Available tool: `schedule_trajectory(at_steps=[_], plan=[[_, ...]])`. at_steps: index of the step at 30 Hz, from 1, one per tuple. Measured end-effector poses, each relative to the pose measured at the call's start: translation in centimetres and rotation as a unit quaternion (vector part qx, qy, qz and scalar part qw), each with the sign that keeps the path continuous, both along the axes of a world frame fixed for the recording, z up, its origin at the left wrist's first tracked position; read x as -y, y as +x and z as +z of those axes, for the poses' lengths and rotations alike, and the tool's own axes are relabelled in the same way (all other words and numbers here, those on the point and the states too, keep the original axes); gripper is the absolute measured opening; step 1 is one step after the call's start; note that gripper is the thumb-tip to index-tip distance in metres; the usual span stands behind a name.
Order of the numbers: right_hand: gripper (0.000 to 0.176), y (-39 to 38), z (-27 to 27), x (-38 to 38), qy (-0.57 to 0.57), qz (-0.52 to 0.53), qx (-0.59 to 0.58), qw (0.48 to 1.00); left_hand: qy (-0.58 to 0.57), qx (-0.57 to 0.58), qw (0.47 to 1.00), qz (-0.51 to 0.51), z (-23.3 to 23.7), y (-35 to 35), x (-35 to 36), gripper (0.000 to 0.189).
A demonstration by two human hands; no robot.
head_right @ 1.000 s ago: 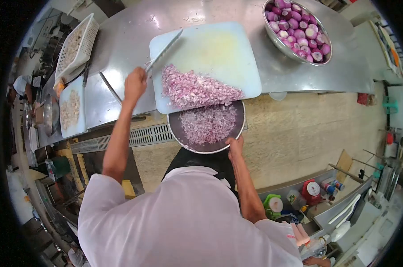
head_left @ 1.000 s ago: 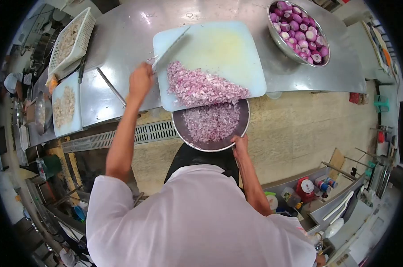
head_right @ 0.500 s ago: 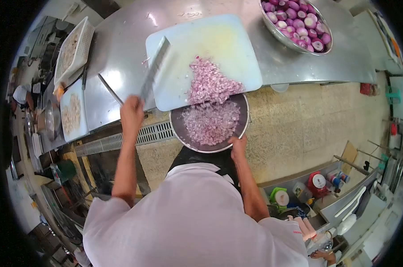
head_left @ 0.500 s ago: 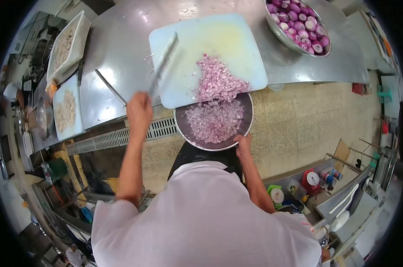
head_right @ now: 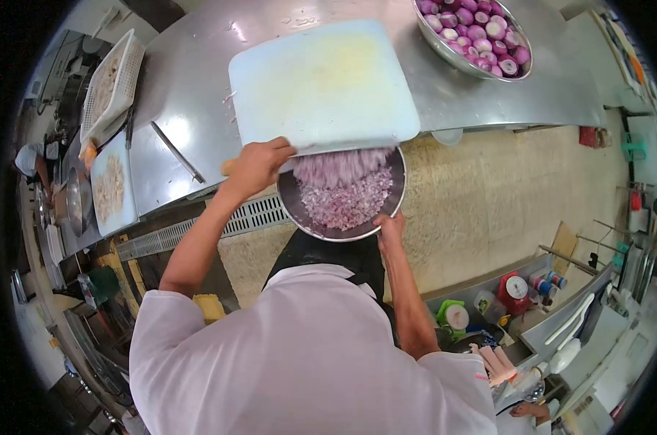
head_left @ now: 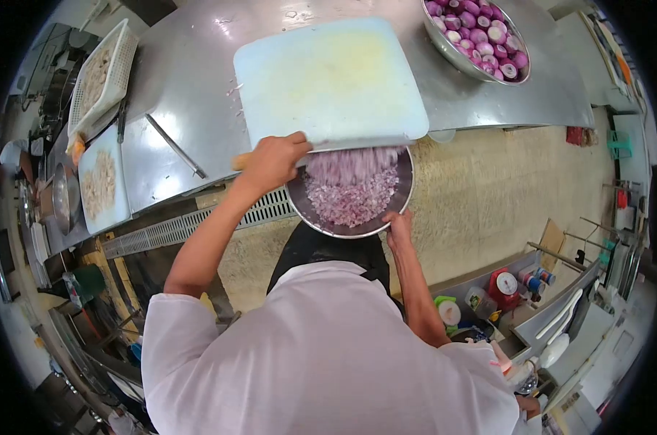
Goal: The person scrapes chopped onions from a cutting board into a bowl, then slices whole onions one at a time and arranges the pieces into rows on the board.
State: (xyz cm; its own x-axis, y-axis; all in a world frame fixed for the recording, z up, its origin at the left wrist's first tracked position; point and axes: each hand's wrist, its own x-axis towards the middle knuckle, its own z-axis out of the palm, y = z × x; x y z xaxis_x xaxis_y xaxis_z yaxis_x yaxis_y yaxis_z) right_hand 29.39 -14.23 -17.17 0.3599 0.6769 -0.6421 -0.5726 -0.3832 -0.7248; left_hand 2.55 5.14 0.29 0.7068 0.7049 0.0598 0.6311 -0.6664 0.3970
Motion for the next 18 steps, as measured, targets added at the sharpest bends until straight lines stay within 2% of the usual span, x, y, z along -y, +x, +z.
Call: schedule_trajectory(at_steps=[1, 3, 5, 6, 8, 11, 13, 16, 18], plan=[[0.044, 0.0, 0.0, 0.0, 0.001, -0.003, -0.001, 1.000, -0.016, 0.015, 1.000, -0.005, 0.3, -1.3, -0.2, 0.029], [0.045, -0.4, 0.0, 0.5, -0.001, -0.002, 0.001, 1.000, 0.003, 0.057, 0.996, 0.062, 1.2, -3.8, -0.9, 0.033], [0.047, -0.8, 0.2, 1.0, -0.008, -0.009, 0.006, 1.000, 0.079, 0.093, 0.980, 0.157, 0.1, -6.7, -2.7, 0.030], [0.049, -1.1, 0.3, 1.0, -0.013, -0.011, 0.012, 1.000, 0.081, 0.092, 0.980, 0.158, -0.4, -8.0, -3.8, 0.030], [0.050, -1.6, 0.3, 1.1, -0.009, -0.012, 0.017, 1.000, 0.149, 0.020, 0.942, 0.299, -1.3, -9.6, -5.1, 0.027], [0.052, -1.8, 0.6, 1.3, -0.006, -0.009, 0.021, 1.000, 0.150, 0.011, 0.944, 0.294, -3.5, -8.4, -1.6, 0.021], [0.052, -2.0, 0.4, 1.7, -0.008, -0.006, 0.014, 1.000, 0.060, 0.018, 0.963, 0.263, -1.6, -4.5, 4.2, 0.023], [0.047, -2.1, -0.6, 1.4, 0.008, 0.008, 0.003, 1.000, 0.024, 0.026, 0.976, 0.215, 0.0, -1.9, 10.1, 0.030], [0.046, -2.2, -0.7, 1.4, -0.008, 0.000, 0.025, 1.000, -0.121, 0.095, 0.968, 0.199, 1.4, -1.8, 10.9, 0.034]])
